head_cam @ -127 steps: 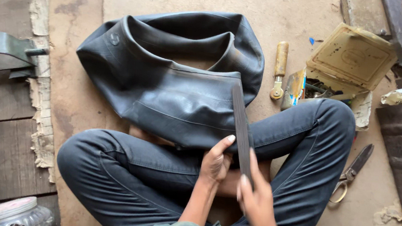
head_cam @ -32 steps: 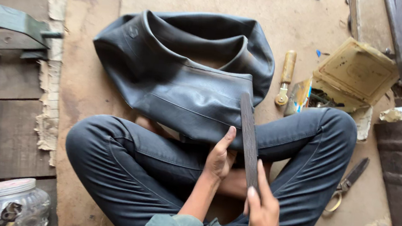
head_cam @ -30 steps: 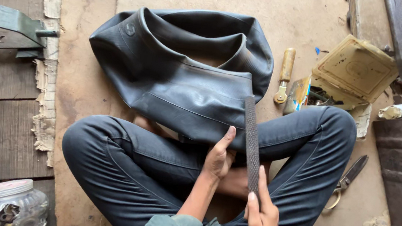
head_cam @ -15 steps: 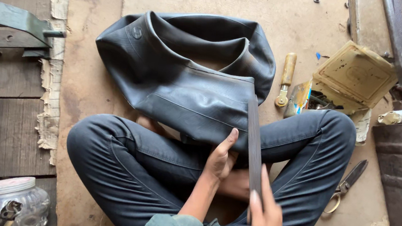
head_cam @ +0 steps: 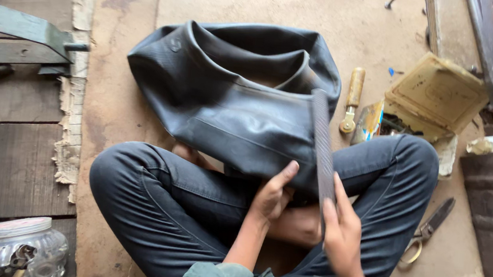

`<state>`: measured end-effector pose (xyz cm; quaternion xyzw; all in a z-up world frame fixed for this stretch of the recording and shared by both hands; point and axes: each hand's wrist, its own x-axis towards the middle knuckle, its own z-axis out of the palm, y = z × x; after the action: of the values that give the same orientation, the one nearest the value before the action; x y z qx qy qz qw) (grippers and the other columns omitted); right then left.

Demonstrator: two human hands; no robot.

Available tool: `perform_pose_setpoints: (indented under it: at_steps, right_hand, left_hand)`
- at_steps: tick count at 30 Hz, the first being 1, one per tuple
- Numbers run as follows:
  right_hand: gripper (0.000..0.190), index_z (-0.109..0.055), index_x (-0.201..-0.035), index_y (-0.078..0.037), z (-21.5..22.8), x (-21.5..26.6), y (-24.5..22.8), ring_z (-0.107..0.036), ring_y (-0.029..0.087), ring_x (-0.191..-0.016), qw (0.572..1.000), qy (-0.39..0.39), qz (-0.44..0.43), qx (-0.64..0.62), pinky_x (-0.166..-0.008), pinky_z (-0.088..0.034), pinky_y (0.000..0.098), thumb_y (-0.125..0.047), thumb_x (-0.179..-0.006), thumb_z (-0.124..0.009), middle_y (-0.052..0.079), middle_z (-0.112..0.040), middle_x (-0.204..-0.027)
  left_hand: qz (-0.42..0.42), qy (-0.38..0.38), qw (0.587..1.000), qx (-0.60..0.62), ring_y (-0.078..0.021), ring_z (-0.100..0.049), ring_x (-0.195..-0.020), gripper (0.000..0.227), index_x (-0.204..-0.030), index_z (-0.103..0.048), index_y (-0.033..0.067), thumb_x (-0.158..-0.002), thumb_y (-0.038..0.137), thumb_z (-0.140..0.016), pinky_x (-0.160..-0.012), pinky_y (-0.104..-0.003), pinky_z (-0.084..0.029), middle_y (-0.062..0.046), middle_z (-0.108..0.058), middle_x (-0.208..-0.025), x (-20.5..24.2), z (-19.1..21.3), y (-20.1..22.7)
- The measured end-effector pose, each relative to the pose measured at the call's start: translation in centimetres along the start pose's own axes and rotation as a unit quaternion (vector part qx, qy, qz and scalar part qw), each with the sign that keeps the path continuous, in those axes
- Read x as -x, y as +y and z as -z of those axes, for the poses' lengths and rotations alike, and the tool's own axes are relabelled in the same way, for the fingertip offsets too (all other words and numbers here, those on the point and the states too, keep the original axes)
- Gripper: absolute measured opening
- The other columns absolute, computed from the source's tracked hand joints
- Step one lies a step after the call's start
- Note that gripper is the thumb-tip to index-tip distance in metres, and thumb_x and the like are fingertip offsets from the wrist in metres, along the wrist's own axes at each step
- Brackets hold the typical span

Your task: The person sits cross-legged on the floor and uses a metal file to smooth the surface of a large black rubber object. They hold the object with their left hand and rub the file back and forth across the surface with their right hand, focusing on different areas of the rubber piece.

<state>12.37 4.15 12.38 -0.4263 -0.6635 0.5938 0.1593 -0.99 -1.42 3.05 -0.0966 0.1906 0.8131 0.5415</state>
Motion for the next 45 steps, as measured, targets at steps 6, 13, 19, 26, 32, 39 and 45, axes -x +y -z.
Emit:
perform_pose_setpoints:
  at_steps: [6, 13, 19, 26, 32, 39, 45]
  right_hand:
    - [0.059, -0.044, -0.154, -0.004, 2.2, 8.4, 4.2, -0.040, 0.002, -0.048, 0.997, 0.051, -0.041, -0.039, -0.046, -0.034, 0.0183, -0.004, -0.096, -0.049, 0.002, -0.067, -0.089]
    - [0.059, -0.043, -0.163, -0.006, 0.3, 3.8, 4.5, -0.046, 0.006, -0.054, 0.993, 0.029, -0.011, 0.111, -0.049, -0.042, 0.0220, -0.010, -0.104, -0.052, 0.016, -0.061, -0.091]
    - [0.056, -0.044, -0.157, -0.013, -1.6, -5.7, -1.1, -0.037, 0.008, -0.044, 0.998, 0.023, -0.020, 0.049, -0.040, -0.034, 0.0263, -0.016, -0.102, -0.050, -0.001, -0.044, -0.056]
    - [0.056, -0.047, -0.154, -0.011, 0.5, 5.4, 5.1, -0.041, 0.006, -0.041, 0.996, 0.068, -0.026, 0.045, -0.040, -0.036, 0.0226, -0.012, -0.098, -0.052, -0.001, -0.053, -0.057]
    - [0.058, -0.043, -0.154, -0.010, 0.1, 4.4, 3.6, -0.041, 0.006, -0.044, 0.991, 0.047, -0.035, 0.119, -0.042, -0.038, 0.0228, -0.013, -0.097, -0.052, -0.002, -0.058, -0.066]
    - [0.056, -0.043, -0.156, -0.011, -0.6, -3.9, -1.8, -0.037, 0.006, -0.040, 0.997, 0.028, -0.001, 0.077, -0.037, -0.034, 0.0243, -0.017, -0.102, -0.050, -0.001, -0.045, -0.054]
    - [0.056, -0.048, -0.154, -0.007, 0.3, 5.1, 2.5, -0.038, 0.004, -0.040, 0.996, 0.083, -0.026, 0.031, -0.038, -0.033, 0.0218, -0.013, -0.099, -0.051, -0.002, -0.050, -0.056]
  left_hand:
    - [-0.012, 0.034, 0.999, -0.001, -0.0173, -0.065, -0.114, 0.037, -0.129, -0.064, 0.0038, -0.098, 0.023, -0.068, -0.102, -0.034, -0.050, -0.005, -0.070, -0.125, -1.2, 0.1, -0.3]
    - [-0.031, 0.029, 0.999, -0.029, -0.0174, -0.065, -0.115, 0.037, -0.130, -0.063, 0.0027, -0.096, 0.017, -0.070, -0.102, -0.033, -0.051, -0.006, -0.068, -0.126, -0.9, -0.1, -0.2]
    - [-0.009, -0.009, 0.998, -0.054, -0.0200, -0.064, -0.115, 0.041, -0.133, -0.060, -0.0007, -0.098, 0.017, -0.069, -0.101, -0.035, -0.051, -0.009, -0.068, -0.127, 0.3, -0.7, 0.2]
    - [-0.001, 0.018, 1.000, -0.013, -0.0177, -0.063, -0.119, 0.042, -0.134, -0.062, -0.0002, -0.097, 0.019, -0.068, -0.103, -0.033, -0.050, -0.005, -0.067, -0.129, -0.3, -0.3, -0.1]
    - [0.007, 0.014, 0.999, -0.036, -0.0208, -0.064, -0.119, 0.041, -0.133, -0.061, -0.0026, -0.096, 0.014, -0.069, -0.104, -0.035, -0.051, -0.010, -0.067, -0.128, 0.0, -0.5, 0.1]
    - [-0.008, -0.063, 0.998, -0.029, -0.0197, -0.062, -0.121, 0.040, -0.135, -0.060, 0.0024, -0.097, 0.013, -0.069, -0.106, -0.034, -0.050, -0.008, -0.066, -0.131, 1.4, -1.2, 0.8]
    - [0.003, -0.020, 0.999, -0.025, -0.0171, -0.062, -0.120, 0.039, -0.134, -0.061, 0.0017, -0.099, 0.017, -0.067, -0.106, -0.033, -0.049, -0.006, -0.066, -0.130, -0.3, -0.6, 0.1]
